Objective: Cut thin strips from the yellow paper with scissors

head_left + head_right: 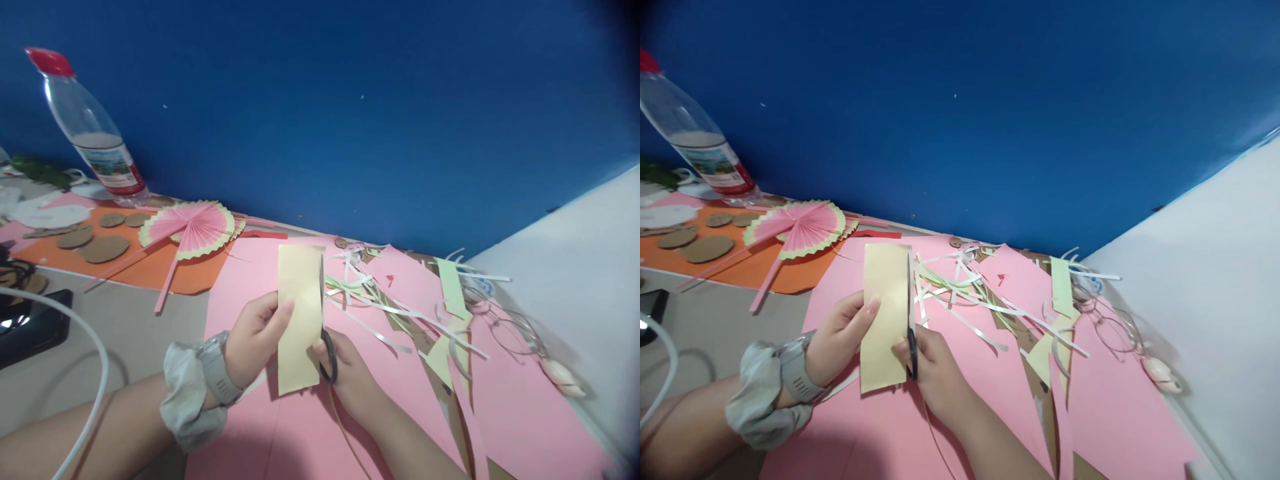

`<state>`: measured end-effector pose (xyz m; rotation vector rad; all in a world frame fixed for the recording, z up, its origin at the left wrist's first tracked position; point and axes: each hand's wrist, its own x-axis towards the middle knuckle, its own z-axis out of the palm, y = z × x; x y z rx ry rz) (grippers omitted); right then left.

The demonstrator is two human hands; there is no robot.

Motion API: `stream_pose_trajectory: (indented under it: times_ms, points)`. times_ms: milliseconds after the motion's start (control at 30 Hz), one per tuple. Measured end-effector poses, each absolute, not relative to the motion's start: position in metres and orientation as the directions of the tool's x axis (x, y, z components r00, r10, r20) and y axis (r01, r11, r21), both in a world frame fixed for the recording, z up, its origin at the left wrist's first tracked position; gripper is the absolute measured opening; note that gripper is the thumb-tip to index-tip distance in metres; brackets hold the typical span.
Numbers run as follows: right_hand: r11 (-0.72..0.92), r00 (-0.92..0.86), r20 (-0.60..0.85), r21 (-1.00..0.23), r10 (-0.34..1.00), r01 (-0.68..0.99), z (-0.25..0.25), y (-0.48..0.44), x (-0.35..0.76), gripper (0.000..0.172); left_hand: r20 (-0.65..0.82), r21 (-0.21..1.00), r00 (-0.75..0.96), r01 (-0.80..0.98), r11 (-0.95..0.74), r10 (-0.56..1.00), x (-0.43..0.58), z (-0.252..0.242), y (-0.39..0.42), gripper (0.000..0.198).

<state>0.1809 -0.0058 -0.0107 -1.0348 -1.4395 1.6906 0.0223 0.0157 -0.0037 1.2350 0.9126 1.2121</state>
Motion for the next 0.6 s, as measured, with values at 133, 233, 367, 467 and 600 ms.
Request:
stream_pose_trajectory:
  times_ms: [133,233,367,467,600]
  points:
    - [-0.15,-0.444,-0.135,-0.989,0.886,0.002,-0.0086,-0.0051,0.1802,0.045,0.112,0.986,0.185,-0.139,-0.087,0.976,0.0216,-0.0056,0.0163,0.034]
    - [-0.133,-0.435,-0.119,-0.991,0.893,-0.002,-0.0077,-0.0046,0.1795,0.044,0.106,0.989,0.197,-0.121,-0.083,0.975,0.0214,-0.0071,0.017,0.034]
    - [-0.148,-0.442,-0.137,-0.989,0.887,0.01,-0.0077,-0.0048,0.1796,0.043,0.115,0.988,0.202,-0.13,-0.09,0.973,0.0214,-0.0069,0.0169,0.035]
    - [-0.154,-0.448,-0.147,-0.988,0.882,0.02,-0.0072,-0.0055,0.18,0.041,0.108,0.987,0.206,-0.137,-0.081,0.973,0.021,-0.0064,0.0163,0.035]
    - [-0.147,-0.441,-0.138,-0.989,0.887,0.014,-0.0059,-0.0056,0.1798,0.04,0.084,0.988,0.21,-0.147,-0.054,0.974,0.021,-0.0068,0.016,0.034]
